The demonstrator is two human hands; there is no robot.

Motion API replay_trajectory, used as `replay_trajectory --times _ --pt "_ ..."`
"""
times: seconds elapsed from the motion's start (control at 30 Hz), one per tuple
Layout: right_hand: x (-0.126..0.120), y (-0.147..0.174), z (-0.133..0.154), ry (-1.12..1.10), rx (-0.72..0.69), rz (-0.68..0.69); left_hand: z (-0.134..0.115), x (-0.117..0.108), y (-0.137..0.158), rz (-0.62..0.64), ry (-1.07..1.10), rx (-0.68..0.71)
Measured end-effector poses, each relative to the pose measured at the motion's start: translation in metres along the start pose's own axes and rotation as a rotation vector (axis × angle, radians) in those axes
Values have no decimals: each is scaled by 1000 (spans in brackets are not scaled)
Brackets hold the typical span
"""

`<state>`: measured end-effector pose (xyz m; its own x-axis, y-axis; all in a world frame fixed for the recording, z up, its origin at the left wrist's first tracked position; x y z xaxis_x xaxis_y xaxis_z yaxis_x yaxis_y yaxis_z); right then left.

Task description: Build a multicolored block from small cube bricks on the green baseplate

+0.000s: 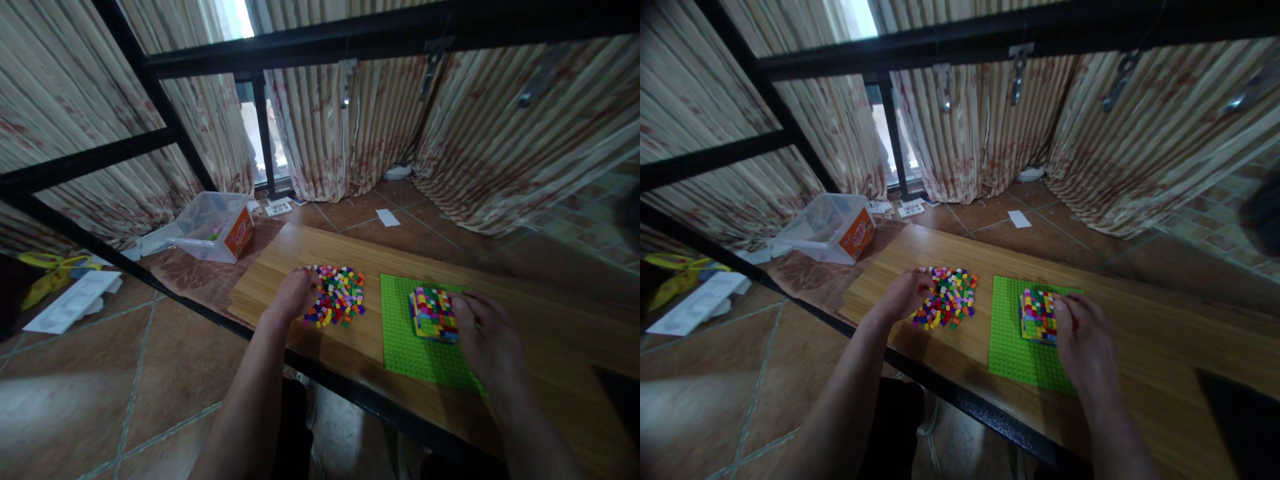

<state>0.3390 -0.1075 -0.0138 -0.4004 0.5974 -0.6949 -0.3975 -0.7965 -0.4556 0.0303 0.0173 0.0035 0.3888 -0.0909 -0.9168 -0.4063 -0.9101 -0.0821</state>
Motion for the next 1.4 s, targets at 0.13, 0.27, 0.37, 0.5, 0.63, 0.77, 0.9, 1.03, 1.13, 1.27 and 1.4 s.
replay_trajectory --times 0.13,0.27,0.37,0.5,0.63,0.77,0.9,1.03,1.13,1.27,1.4 --pt "1 1 -1 -7 27 5 0 1 -1 22 -11 18" --pt "2 2 -2 -5 17 -11 2 1 -2 2 1 2" --pt "3 2 -3 1 18 -7 2 0 0 5 1 4" --pt "3 2 -2 3 24 -2 3 -3 1 -28 39 -2" --pt "1 2 0 -20 28 -52 5 -6 0 -50 198 -8" --pt "-8 4 13 -113 12 -211 -4 -1 -2 -72 494 45" --pt "-9 13 45 -259 -28 -320 -32 13 -3 -51 719 121" --pt "11 22 78 -434 -71 -53 -65 24 -1 7 874 164" --pt "25 24 89 -513 -23 53 -80 26 0 52 941 206" --pt "34 22 92 -577 21 93 -87 25 0 110 983 191" --pt "37 23 94 -539 29 67 -88 24 1 111 973 144"
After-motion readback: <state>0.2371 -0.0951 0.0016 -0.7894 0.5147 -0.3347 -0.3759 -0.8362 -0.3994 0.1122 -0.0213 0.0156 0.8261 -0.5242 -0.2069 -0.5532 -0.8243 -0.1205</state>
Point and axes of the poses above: each hand's wrist, its own y-axis away from the middle knuckle, its own x-axis out of the palm, z = x × y, the point moved 2 cm from there along -y, towards the middle knuckle, and after that the axes turned 3 degrees about -z, right-handed, at the moved point
